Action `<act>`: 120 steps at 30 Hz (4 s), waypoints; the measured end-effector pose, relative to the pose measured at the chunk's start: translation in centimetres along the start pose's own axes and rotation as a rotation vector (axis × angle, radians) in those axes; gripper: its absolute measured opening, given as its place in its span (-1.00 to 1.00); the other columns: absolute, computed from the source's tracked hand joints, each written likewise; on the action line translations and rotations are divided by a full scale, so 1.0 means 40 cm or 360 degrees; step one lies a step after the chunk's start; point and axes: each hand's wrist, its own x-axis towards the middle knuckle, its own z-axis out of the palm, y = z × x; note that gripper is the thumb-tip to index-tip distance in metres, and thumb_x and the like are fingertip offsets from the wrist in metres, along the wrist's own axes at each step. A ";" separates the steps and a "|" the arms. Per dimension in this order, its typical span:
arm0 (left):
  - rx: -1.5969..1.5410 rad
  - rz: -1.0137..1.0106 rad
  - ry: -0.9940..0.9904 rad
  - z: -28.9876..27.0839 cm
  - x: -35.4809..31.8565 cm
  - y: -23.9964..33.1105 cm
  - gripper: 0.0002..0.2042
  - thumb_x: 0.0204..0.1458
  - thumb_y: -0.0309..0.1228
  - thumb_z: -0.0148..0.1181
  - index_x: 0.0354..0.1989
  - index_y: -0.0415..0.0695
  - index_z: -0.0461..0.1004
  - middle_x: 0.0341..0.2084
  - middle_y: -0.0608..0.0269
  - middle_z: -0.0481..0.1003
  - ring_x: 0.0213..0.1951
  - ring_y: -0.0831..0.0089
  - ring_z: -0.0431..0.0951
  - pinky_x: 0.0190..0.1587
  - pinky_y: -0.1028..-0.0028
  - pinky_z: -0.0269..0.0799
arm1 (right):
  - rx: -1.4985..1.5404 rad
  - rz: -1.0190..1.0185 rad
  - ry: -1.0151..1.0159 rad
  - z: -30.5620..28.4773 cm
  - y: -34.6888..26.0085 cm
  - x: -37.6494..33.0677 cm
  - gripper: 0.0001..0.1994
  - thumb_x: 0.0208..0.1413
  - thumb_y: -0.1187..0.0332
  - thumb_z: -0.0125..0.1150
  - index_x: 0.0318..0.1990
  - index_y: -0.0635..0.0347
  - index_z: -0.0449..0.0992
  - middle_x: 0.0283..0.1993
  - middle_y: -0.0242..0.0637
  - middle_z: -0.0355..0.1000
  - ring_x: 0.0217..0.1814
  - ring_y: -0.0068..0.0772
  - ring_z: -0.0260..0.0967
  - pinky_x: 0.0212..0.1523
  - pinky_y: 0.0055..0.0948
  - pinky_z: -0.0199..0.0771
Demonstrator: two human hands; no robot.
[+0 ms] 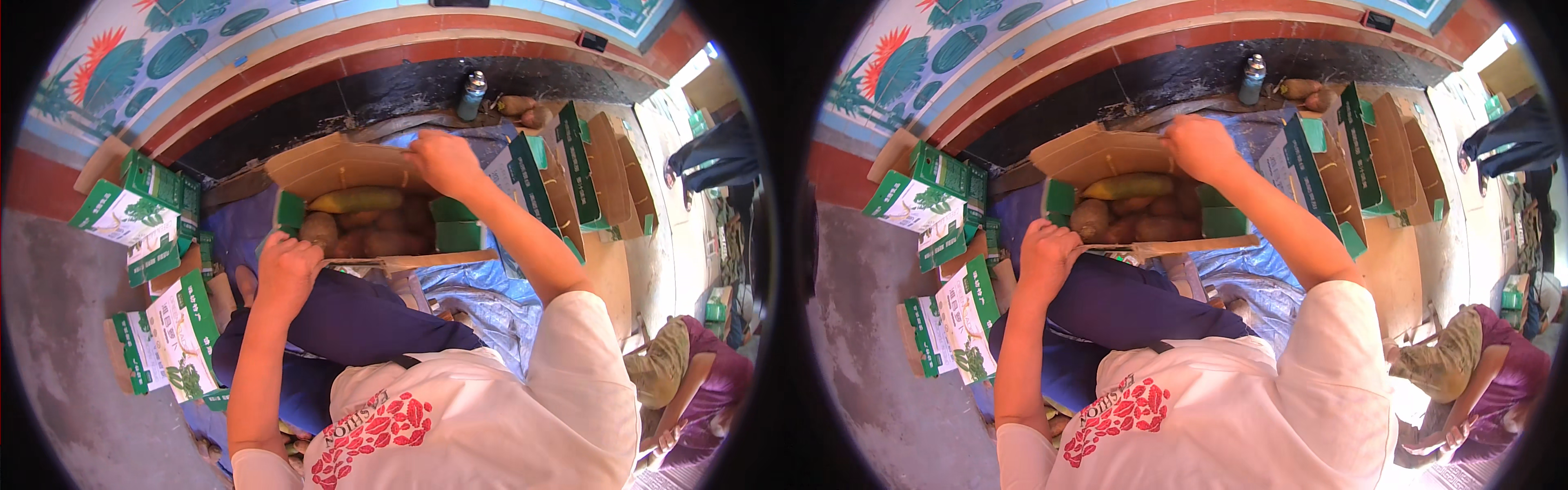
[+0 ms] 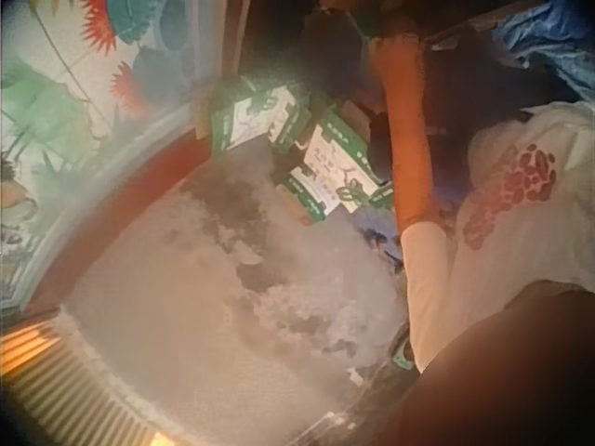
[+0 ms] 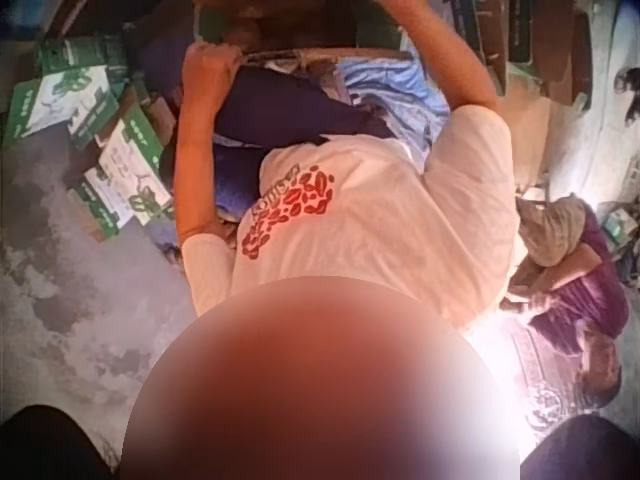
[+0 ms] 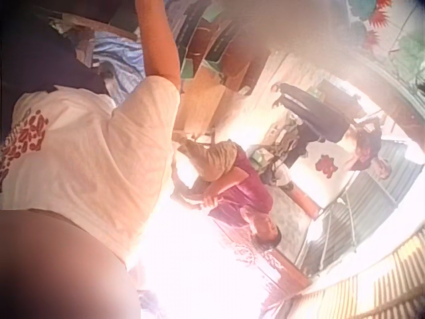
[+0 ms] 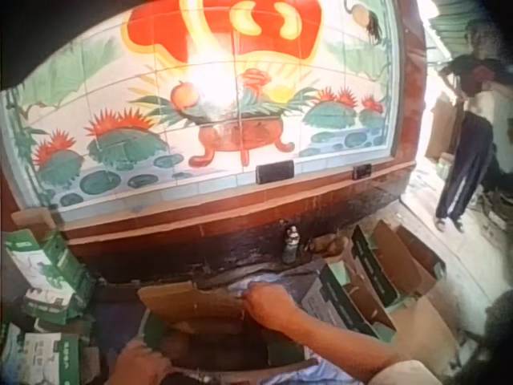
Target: Picking sweet potatoes from a pile, weighing them on a digital scale, and packing them into cardboard boxes.
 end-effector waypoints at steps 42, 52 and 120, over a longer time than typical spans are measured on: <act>-0.0407 -0.0992 0.0185 -0.068 -0.177 -0.071 -0.79 0.05 -0.46 0.15 -0.13 -0.18 0.51 -0.14 0.19 0.55 0.01 0.23 0.47 0.26 0.16 0.13 | -0.0901 0.0500 -0.0939 0.483 0.229 -0.600 -0.57 -0.05 0.21 0.25 -0.04 0.14 0.33 -0.17 -0.22 0.34 -0.14 -0.26 0.40 -0.27 -0.31 0.54; -0.0450 -0.1145 0.0194 -0.064 -0.248 -0.084 -0.81 0.08 -0.46 0.13 -0.13 -0.17 0.51 -0.14 0.20 0.55 -0.01 0.26 0.49 0.27 0.17 0.11 | -0.0620 0.0690 -0.1215 0.446 0.208 -0.558 -0.38 -0.24 0.05 0.40 -0.06 0.25 0.36 -0.11 -0.10 0.37 -0.10 -0.19 0.44 -0.15 -0.33 0.53; 0.0003 -0.0906 0.0366 0.015 -0.332 -0.268 -0.80 -0.27 -0.51 0.35 -0.41 -0.18 0.51 -0.23 0.15 0.55 -0.06 0.16 0.49 0.00 0.25 0.34 | 0.0954 -0.0640 0.0399 0.193 -0.497 0.265 -0.84 0.09 0.27 0.17 -0.31 0.16 0.53 -0.33 -0.13 0.47 -0.27 0.02 0.43 -0.30 -0.19 0.42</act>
